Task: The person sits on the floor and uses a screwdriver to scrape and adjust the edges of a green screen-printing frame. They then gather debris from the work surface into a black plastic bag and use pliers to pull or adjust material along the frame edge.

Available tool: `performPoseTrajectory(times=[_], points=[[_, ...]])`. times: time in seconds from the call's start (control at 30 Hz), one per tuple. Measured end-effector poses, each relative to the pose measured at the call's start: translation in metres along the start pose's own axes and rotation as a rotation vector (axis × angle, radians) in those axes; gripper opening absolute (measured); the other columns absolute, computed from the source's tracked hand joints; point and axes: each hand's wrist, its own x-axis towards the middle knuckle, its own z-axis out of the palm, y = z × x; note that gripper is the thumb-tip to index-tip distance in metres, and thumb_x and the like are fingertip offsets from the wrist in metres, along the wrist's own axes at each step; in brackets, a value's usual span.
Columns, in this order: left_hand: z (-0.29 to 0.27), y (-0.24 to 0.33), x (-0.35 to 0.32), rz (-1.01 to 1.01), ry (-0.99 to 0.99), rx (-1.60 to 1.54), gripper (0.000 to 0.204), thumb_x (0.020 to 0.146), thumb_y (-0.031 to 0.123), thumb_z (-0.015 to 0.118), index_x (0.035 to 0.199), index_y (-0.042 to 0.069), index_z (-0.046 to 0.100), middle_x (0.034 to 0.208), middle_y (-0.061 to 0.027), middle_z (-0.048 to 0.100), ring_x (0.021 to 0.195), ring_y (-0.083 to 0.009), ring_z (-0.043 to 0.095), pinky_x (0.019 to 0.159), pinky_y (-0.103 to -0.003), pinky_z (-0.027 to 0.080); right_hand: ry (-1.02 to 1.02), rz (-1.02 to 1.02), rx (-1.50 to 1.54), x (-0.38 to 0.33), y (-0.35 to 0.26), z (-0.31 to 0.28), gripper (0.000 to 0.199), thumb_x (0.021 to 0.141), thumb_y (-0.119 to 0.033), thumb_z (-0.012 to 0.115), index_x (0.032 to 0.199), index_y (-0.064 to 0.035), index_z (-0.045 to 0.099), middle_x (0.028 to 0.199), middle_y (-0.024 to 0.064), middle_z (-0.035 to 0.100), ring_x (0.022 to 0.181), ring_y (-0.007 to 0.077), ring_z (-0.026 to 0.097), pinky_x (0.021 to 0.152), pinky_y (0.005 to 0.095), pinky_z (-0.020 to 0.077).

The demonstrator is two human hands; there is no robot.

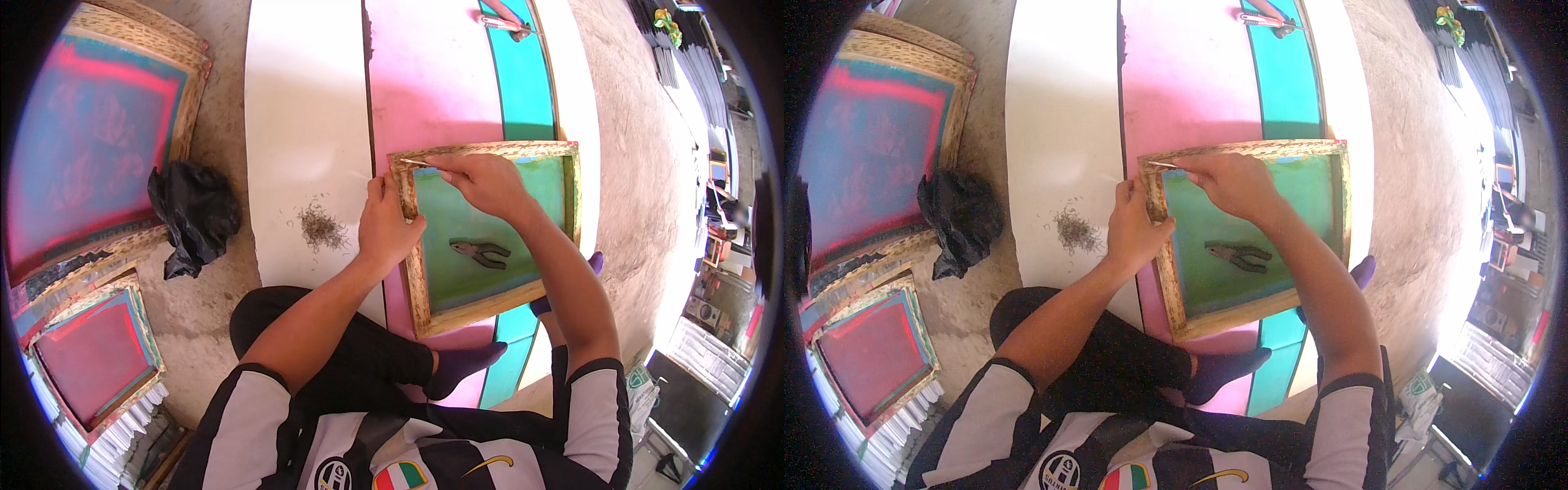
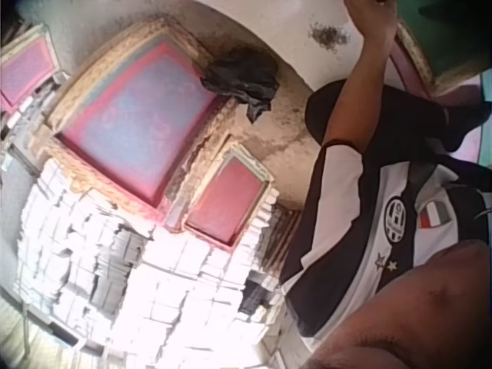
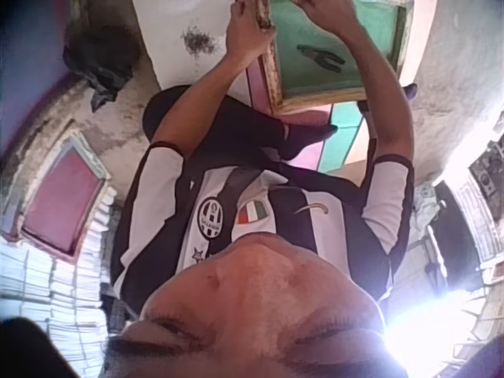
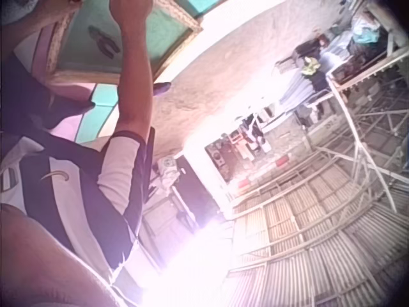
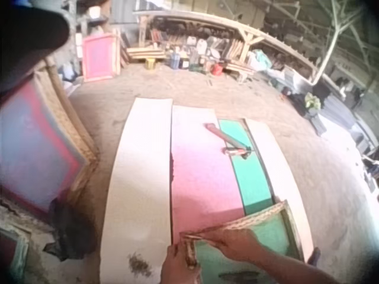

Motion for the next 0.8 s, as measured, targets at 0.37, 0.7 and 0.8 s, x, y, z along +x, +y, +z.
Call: performPoseTrajectory(times=[0.37, 0.7, 0.8], points=[[-0.002, 0.003, -0.002, -0.051, -0.011, -0.09, 0.098, 0.077, 0.017, 0.084, 0.155, -0.012, 0.032, 0.141, -0.0276, 0.045, 0.129, -0.0422, 0.056, 0.108, -0.043, 0.05, 0.016, 0.057, -0.269, -0.019, -0.01, 0.003, 0.035, 0.102, -0.038, 0.061, 0.137, -0.039, 0.066, 0.079, 0.0098, 0.066, 0.069, 0.032, 0.07, 0.061, 0.0482, 0.056], [0.001, 0.0, -0.002, -0.045, -0.012, -0.083, 0.091, 0.078, 0.017, 0.083, 0.153, -0.007, 0.038, 0.139, -0.0259, 0.047, 0.126, -0.0422, 0.058, 0.105, -0.044, 0.051, -0.037, 0.08, -0.276, -0.021, -0.012, 0.002, 0.037, 0.104, -0.038, 0.057, 0.14, -0.038, 0.063, 0.081, 0.0109, 0.067, 0.071, 0.033, 0.07, 0.063, 0.0493, 0.0563], [-0.001, 0.002, -0.001, -0.051, -0.042, -0.062, 0.088, 0.077, 0.016, 0.083, 0.151, -0.007, 0.04, 0.138, -0.0257, 0.048, 0.124, -0.0431, 0.059, 0.104, -0.045, 0.052, -0.056, 0.081, -0.291, -0.02, -0.013, 0.0, 0.037, 0.104, -0.036, 0.056, 0.14, -0.0378, 0.063, 0.082, 0.011, 0.067, 0.071, 0.0336, 0.07, 0.063, 0.0489, 0.0564]])
